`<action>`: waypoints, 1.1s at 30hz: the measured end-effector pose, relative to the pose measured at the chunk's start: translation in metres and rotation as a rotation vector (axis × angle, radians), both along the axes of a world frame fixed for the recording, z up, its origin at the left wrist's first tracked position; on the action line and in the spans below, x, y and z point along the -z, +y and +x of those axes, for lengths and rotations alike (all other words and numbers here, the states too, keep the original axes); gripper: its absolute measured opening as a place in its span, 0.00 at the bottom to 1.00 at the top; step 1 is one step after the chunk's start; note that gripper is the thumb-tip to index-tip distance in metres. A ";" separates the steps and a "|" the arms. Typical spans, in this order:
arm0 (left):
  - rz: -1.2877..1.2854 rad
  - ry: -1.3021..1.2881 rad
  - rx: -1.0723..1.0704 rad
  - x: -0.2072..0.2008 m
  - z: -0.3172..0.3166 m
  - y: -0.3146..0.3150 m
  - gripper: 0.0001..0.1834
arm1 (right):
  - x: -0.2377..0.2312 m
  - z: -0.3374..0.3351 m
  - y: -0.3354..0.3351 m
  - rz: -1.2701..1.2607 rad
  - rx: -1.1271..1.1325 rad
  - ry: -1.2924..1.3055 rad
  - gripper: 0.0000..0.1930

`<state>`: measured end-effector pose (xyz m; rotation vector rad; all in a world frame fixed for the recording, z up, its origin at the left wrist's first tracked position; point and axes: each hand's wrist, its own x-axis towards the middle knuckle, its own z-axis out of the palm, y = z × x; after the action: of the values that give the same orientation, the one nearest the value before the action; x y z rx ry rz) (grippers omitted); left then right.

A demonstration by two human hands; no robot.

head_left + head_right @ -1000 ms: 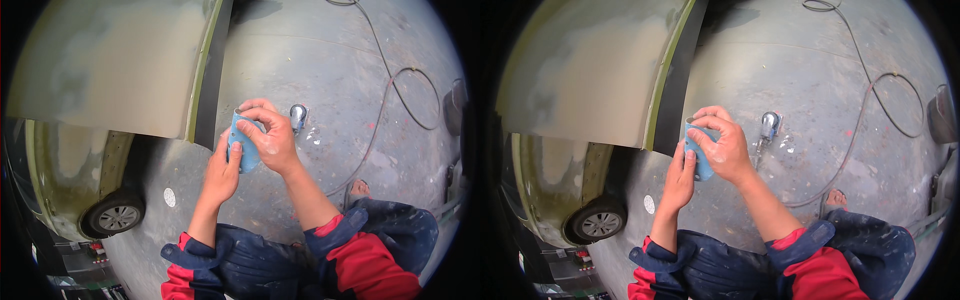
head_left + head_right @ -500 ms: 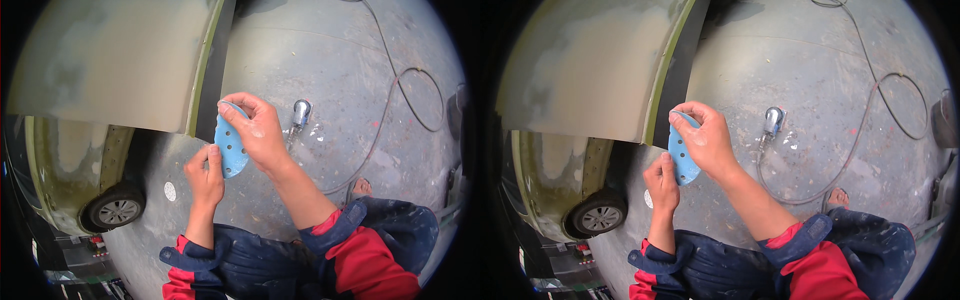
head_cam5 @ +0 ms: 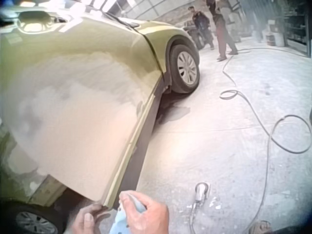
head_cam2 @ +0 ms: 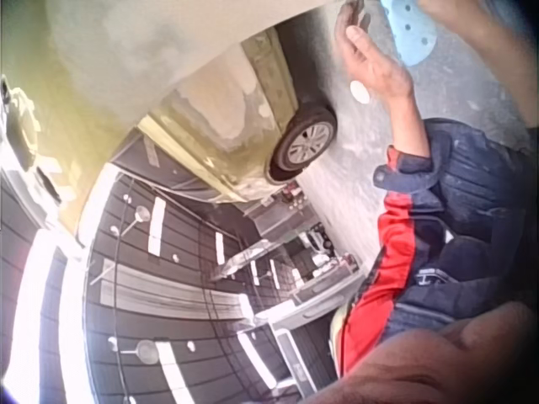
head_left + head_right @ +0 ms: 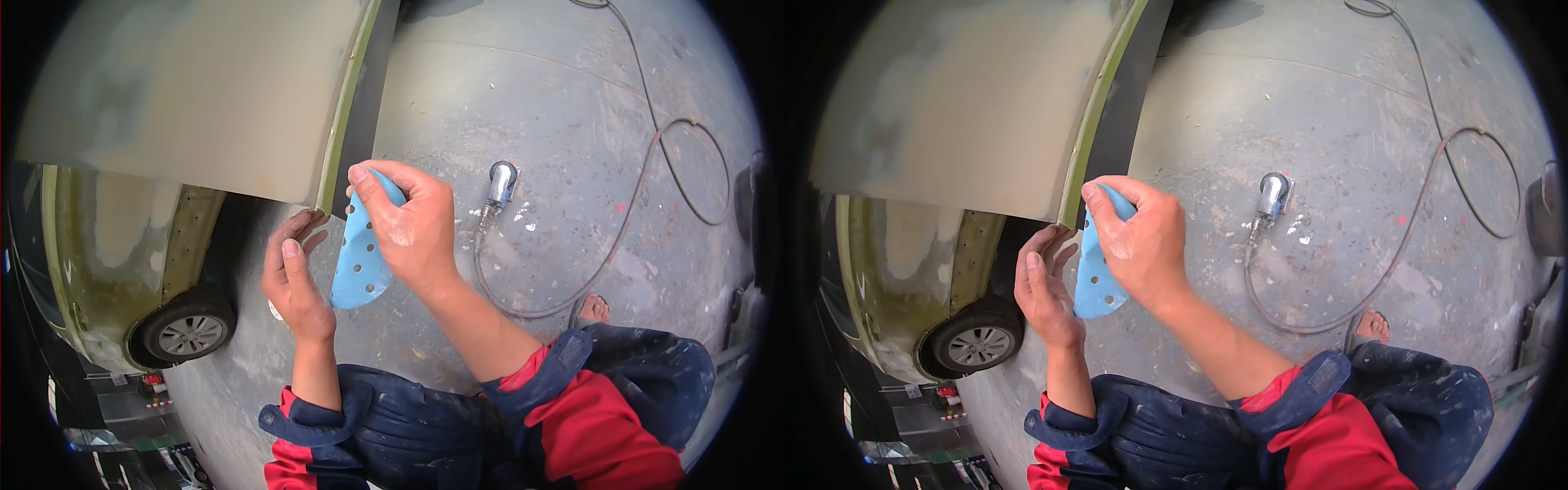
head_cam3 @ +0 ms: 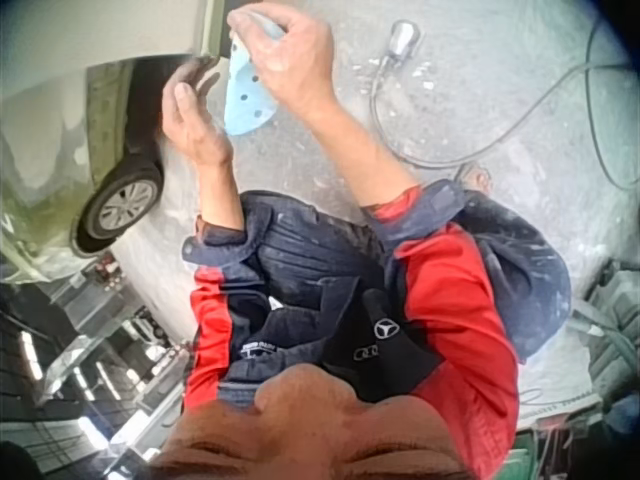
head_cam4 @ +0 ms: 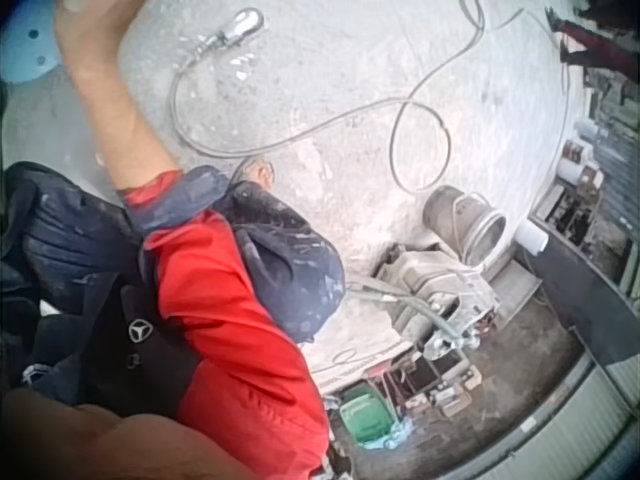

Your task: Sand a car door using a pneumatic sander and sandpaper to prepare it for painting.

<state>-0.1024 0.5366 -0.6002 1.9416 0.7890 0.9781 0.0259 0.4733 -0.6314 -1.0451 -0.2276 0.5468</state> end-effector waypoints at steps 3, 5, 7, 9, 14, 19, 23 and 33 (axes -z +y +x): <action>-0.035 0.145 0.069 0.000 -0.008 -0.001 0.23 | -0.003 0.001 -0.002 0.003 -0.039 -0.038 0.09; -0.023 0.301 0.096 0.002 -0.006 -0.009 0.20 | -0.001 0.000 -0.002 0.073 -0.043 0.007 0.10; -0.071 0.328 0.103 0.003 -0.007 -0.012 0.20 | -0.001 0.001 -0.002 0.150 -0.052 0.056 0.11; -0.081 0.340 0.092 0.004 -0.006 -0.014 0.19 | 0.000 0.005 -0.004 0.165 -0.140 0.138 0.12; -0.062 0.239 0.022 0.005 -0.003 -0.016 0.18 | 0.008 0.009 -0.004 0.375 -0.280 0.248 0.13; 0.001 0.236 -0.054 0.006 -0.003 -0.013 0.17 | 0.005 0.009 -0.003 0.533 -0.393 0.334 0.15; 0.069 0.412 -0.015 -0.001 0.005 -0.018 0.16 | 0.007 0.002 -0.002 0.295 -0.193 0.319 0.14; 0.269 0.087 -0.011 -0.013 0.004 -0.008 0.25 | 0.001 0.000 0.002 0.131 -0.210 0.053 0.10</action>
<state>-0.0984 0.5290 -0.5870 2.2244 0.7476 1.0566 0.0257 0.4755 -0.6324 -0.8838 -0.3244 0.7380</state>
